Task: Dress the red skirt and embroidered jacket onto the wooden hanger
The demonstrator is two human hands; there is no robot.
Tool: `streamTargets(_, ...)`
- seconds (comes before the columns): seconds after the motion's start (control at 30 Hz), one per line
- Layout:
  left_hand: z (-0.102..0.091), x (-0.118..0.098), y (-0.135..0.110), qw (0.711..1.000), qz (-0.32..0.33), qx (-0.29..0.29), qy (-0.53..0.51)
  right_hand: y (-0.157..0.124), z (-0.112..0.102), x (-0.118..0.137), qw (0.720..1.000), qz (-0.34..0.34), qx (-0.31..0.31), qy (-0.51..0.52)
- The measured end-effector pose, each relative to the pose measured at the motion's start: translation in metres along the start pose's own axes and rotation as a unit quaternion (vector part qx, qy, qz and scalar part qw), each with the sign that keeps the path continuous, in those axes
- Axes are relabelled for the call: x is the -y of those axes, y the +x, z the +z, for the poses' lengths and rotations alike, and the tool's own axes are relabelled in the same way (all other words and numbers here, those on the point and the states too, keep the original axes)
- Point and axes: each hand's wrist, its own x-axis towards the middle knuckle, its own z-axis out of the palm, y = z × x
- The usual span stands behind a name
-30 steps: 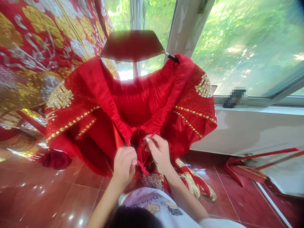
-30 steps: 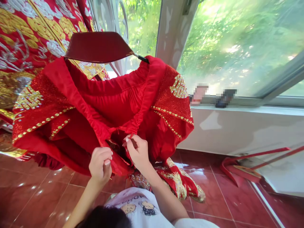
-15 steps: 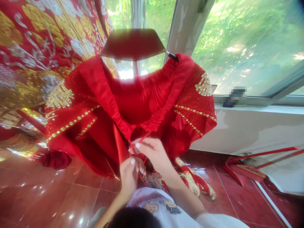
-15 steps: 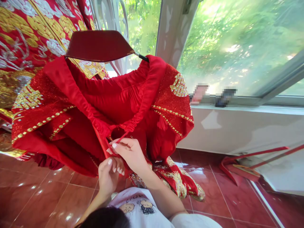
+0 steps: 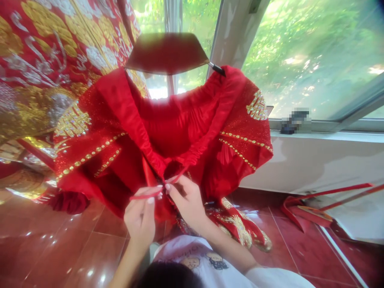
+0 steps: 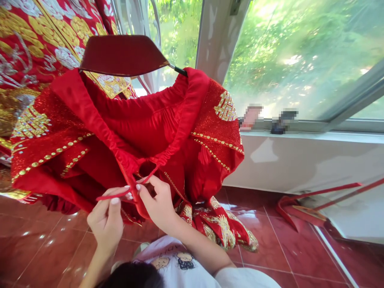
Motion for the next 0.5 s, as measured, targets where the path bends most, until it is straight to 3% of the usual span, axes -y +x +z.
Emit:
streamTargets(0.07,0.001,-0.010,0.013,0.987,0.124,0.028,0.095,-0.002,0.002,0.000,0.999,-0.026,0.008,-0.027)
streamTargets(0.1,0.003,-0.014,0.019,0.980,0.155,0.029,0.122,-0.002,0.002,0.001,0.999,-0.037,0.008,-0.037)
streamTargets(0.17,0.011,-0.018,0.030,0.979,0.145,0.020,0.139,-0.003,0.002,0.002,0.998,-0.046,0.006,-0.048)
streamTargets(0.23,0.019,-0.019,0.035,0.992,0.073,-0.001,0.107,-0.003,0.001,0.002,0.998,-0.045,0.007,-0.050)
streamTargets(0.33,0.028,-0.018,0.036,0.996,-0.086,-0.031,-0.020,-0.001,-0.001,0.000,0.998,-0.044,0.010,-0.048)
streamTargets(0.43,0.030,-0.020,0.035,0.966,-0.216,0.005,-0.144,0.000,-0.001,-0.001,0.998,-0.036,0.023,-0.046)
streamTargets(0.5,0.028,-0.020,0.037,0.946,-0.261,0.020,-0.192,0.000,0.000,-0.002,0.998,-0.031,0.032,-0.039)
